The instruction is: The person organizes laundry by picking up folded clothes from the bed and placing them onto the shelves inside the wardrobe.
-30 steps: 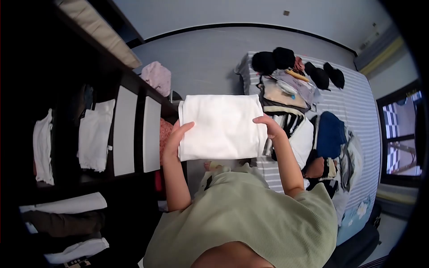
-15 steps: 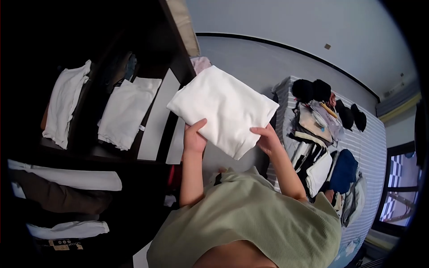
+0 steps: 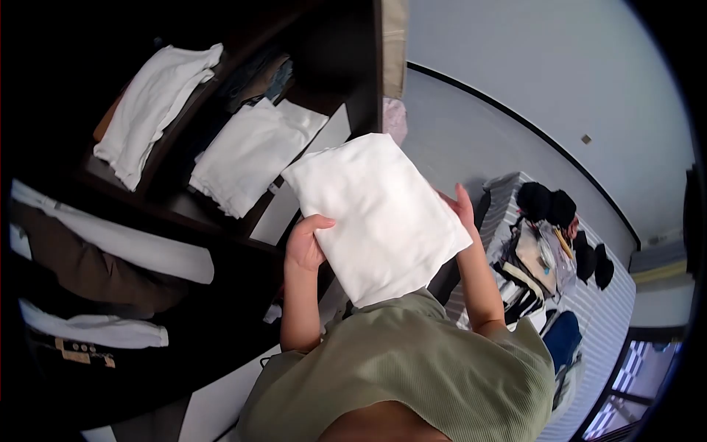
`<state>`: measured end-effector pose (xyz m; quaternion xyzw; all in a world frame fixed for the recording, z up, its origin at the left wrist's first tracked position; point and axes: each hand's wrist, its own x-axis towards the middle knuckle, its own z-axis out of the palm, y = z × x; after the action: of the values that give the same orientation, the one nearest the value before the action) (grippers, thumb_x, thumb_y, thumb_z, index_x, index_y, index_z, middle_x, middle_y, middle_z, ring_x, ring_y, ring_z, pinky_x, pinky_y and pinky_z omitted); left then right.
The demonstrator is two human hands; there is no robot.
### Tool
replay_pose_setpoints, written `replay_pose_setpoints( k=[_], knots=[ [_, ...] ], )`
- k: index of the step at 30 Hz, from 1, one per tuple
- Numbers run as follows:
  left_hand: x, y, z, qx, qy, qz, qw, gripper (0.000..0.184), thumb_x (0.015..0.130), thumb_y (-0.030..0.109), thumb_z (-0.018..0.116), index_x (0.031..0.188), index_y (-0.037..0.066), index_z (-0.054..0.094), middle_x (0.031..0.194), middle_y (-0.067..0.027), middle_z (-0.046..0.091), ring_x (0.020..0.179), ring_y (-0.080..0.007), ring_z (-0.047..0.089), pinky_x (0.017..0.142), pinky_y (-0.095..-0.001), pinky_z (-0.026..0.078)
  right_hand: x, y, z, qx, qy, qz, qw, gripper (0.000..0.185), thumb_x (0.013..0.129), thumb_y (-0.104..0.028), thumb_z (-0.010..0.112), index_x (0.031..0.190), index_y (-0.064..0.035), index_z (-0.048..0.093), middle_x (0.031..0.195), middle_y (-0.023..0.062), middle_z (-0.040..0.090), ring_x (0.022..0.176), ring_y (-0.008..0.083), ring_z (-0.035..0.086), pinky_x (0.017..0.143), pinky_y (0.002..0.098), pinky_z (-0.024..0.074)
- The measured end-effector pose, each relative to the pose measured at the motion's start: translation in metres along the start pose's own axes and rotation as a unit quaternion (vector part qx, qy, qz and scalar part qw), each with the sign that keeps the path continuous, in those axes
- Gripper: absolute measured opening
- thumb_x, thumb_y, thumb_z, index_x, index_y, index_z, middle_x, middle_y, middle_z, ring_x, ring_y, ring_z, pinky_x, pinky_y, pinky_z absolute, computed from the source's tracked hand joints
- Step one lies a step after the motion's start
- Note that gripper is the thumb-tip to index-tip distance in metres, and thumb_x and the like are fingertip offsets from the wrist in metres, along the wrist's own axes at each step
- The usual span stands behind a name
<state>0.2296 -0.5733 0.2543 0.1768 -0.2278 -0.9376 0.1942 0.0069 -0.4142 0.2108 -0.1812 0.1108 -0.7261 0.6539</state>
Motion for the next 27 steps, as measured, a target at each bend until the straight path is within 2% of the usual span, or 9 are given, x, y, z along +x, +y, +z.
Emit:
replay_pose_setpoints(
  k=[1, 2, 5, 8, 12, 16, 21, 25, 27],
  knots=[
    [-0.002, 0.003, -0.003, 0.005, 0.009, 0.003, 1.0, 0.058, 0.069, -0.004, 0.046, 0.125, -0.007, 0.031, 0.118, -0.0196, 0.047, 0.107, -0.0293, 0.05, 0.09, -0.0383, 0.043, 0.012, 0.001, 0.016, -0.041, 0.0, -0.008, 0.999, 0.077, 0.078, -0.044, 0.052, 0.136, -0.0022, 0.023, 0.139, 0.0168, 0.027, 0.125, 0.0263, 0.034, 0.104, 0.0349, 0.0254],
    [-0.003, 0.007, -0.005, 0.009, 0.019, 0.007, 1.0, 0.058, 0.069, -0.004, 0.046, 0.125, -0.008, 0.032, 0.118, -0.0195, 0.047, 0.106, -0.0292, 0.051, 0.09, -0.038, 0.044, 0.025, -0.001, 0.024, -0.07, 0.024, 0.003, 0.997, 0.09, 0.067, -0.027, 0.059, 0.139, -0.0046, 0.012, 0.144, 0.0136, 0.016, 0.128, 0.0244, 0.028, 0.105, 0.0314, 0.0208],
    [-0.003, 0.019, -0.006, 0.026, 0.052, 0.018, 0.998, 0.058, 0.068, -0.004, 0.046, 0.124, -0.008, 0.033, 0.117, -0.0192, 0.048, 0.104, -0.0285, 0.051, 0.088, -0.0371, 0.044, 0.064, -0.006, 0.022, -0.226, -0.06, -0.006, 0.972, 0.094, 0.059, -0.016, 0.058, 0.14, -0.005, 0.011, 0.144, 0.0107, 0.017, 0.128, 0.0233, 0.029, 0.106, 0.0297, 0.0184],
    [-0.002, 0.036, 0.0, 0.046, 0.08, 0.045, 0.995, 0.055, 0.071, 0.0, 0.049, 0.123, -0.008, 0.034, 0.116, -0.0192, 0.048, 0.103, -0.0276, 0.052, 0.087, -0.0364, 0.044, 0.099, -0.02, 0.031, -0.352, -0.1, -0.038, 0.93, 0.093, 0.054, -0.011, 0.055, 0.139, -0.0042, 0.017, 0.144, 0.009, 0.02, 0.128, 0.0211, 0.029, 0.106, 0.0284, 0.0161],
    [0.002, 0.059, 0.024, 0.022, 0.147, 0.128, 0.981, 0.052, 0.08, 0.013, 0.054, 0.124, -0.006, 0.035, 0.116, -0.0173, 0.049, 0.103, -0.026, 0.052, 0.087, -0.0362, 0.044, 0.144, -0.038, 0.046, -0.372, -0.116, -0.022, 0.921, 0.083, 0.053, -0.011, 0.053, 0.133, -0.0024, 0.033, 0.141, 0.0091, 0.027, 0.129, 0.0205, 0.027, 0.107, 0.0285, 0.015],
    [0.003, 0.072, 0.041, -0.011, 0.08, 0.261, 0.962, 0.052, 0.082, 0.024, 0.058, 0.124, 0.001, 0.039, 0.117, -0.0115, 0.051, 0.105, -0.0234, 0.051, 0.088, -0.0368, 0.043, 0.198, -0.051, 0.044, -0.351, -0.163, -0.038, 0.921, 0.084, 0.052, -0.009, 0.052, 0.133, -0.001, 0.032, 0.142, 0.0076, 0.025, 0.13, 0.0191, 0.025, 0.107, 0.0278, 0.0141],
    [0.002, 0.079, 0.055, 0.128, 0.106, 0.372, 0.914, 0.078, 0.07, 0.012, 0.066, 0.135, 0.009, 0.023, 0.126, -0.009, 0.042, 0.114, -0.0221, 0.043, 0.092, -0.0351, 0.038, 0.246, -0.055, 0.072, -0.291, -0.208, -0.045, 0.933, 0.082, 0.055, -0.007, 0.049, 0.134, 0.0017, 0.029, 0.144, 0.0092, 0.021, 0.133, 0.0198, 0.018, 0.108, 0.029, 0.0101],
    [0.015, 0.084, 0.075, 0.312, 0.212, 0.446, 0.812, 0.099, 0.06, -0.004, 0.066, 0.14, 0.01, 0.01, 0.132, -0.0071, 0.034, 0.122, -0.0202, 0.034, 0.098, -0.0324, 0.03, 0.281, -0.058, 0.095, -0.315, -0.266, -0.113, 0.904, 0.08, 0.058, -0.006, 0.047, 0.134, 0.0047, 0.025, 0.144, 0.0116, 0.019, 0.134, 0.0227, 0.014, 0.108, 0.0315, 0.008],
    [0.018, 0.09, 0.078, 0.376, 0.237, 0.482, 0.756, 0.098, 0.059, -0.008, 0.064, 0.14, 0.01, 0.011, 0.133, -0.0075, 0.033, 0.123, -0.0191, 0.032, 0.099, -0.0315, 0.028, 0.302, -0.059, 0.102, -0.337, -0.289, -0.14, 0.885, 0.079, 0.059, -0.006, 0.046, 0.134, 0.0036, 0.026, 0.144, 0.0114, 0.019, 0.134, 0.023, 0.013, 0.108, 0.0317, 0.0077]
  ],
)
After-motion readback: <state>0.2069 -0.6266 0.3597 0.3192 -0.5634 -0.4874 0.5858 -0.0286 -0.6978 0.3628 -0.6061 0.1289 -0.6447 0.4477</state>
